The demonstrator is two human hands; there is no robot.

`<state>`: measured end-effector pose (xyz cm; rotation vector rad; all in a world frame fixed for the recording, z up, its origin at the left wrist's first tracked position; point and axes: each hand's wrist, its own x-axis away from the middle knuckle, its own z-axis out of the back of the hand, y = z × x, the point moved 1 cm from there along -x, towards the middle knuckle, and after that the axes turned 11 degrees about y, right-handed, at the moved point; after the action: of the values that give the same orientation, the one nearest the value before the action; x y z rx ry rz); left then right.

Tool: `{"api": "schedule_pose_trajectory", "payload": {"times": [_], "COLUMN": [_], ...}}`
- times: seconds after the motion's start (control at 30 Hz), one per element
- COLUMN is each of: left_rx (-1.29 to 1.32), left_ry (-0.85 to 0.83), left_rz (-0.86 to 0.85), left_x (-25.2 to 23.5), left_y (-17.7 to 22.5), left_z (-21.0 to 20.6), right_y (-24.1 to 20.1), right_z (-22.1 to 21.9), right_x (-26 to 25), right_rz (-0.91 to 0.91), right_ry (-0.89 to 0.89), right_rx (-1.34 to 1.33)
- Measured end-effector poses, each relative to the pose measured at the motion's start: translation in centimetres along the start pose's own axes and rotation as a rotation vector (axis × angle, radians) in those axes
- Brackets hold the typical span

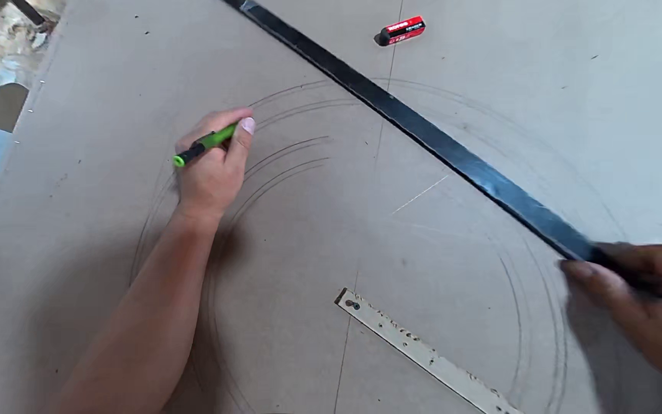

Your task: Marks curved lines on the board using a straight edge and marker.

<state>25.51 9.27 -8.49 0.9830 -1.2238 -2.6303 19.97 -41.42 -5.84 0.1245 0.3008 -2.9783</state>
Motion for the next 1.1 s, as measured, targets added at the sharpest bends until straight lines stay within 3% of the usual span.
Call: {"api": "schedule_pose_trajectory", "payload": {"times": [0.07, 0.13, 0.2, 0.3, 0.4, 0.57, 1.1], "left_rx": [-0.037, 0.001, 0.125, 0.274, 0.158, 0.063, 0.096], "left_ry": [0.009, 0.044, 0.108, 0.219, 0.113, 0.017, 0.041], "left_rz": [0.046, 0.245, 0.427, 0.534, 0.527, 0.396, 0.433], "left_x": [0.3, 0.8, 1.6, 2.3, 1.7, 1.0, 1.1], "left_y": [0.7, 2.2, 3.7, 5.1, 5.8, 5.1, 5.6], "left_z": [-0.5, -1.4, -2.5, -4.3, -5.1, -5.1, -5.0], "right_y": [-3.0, -7.6, -11.9, -15.4, -14.7, -11.3, -11.2], "right_z": [-1.7, -3.0, -4.3, -6.4, -6.9, -6.9, -8.0], "right_x": [-1.6, -4.8, -8.2, -12.3, -12.7, -10.9, -11.1], "right_rz": [0.135, 0.229, 0.291, 0.462, 0.641, 0.858, 0.911], "right_ry": [0.070, 0.091, 0.095, 0.149, 0.080, -0.007, 0.113], "right_rx": [-0.014, -0.043, -0.100, -0.240, -0.379, -0.372, -0.386]}}
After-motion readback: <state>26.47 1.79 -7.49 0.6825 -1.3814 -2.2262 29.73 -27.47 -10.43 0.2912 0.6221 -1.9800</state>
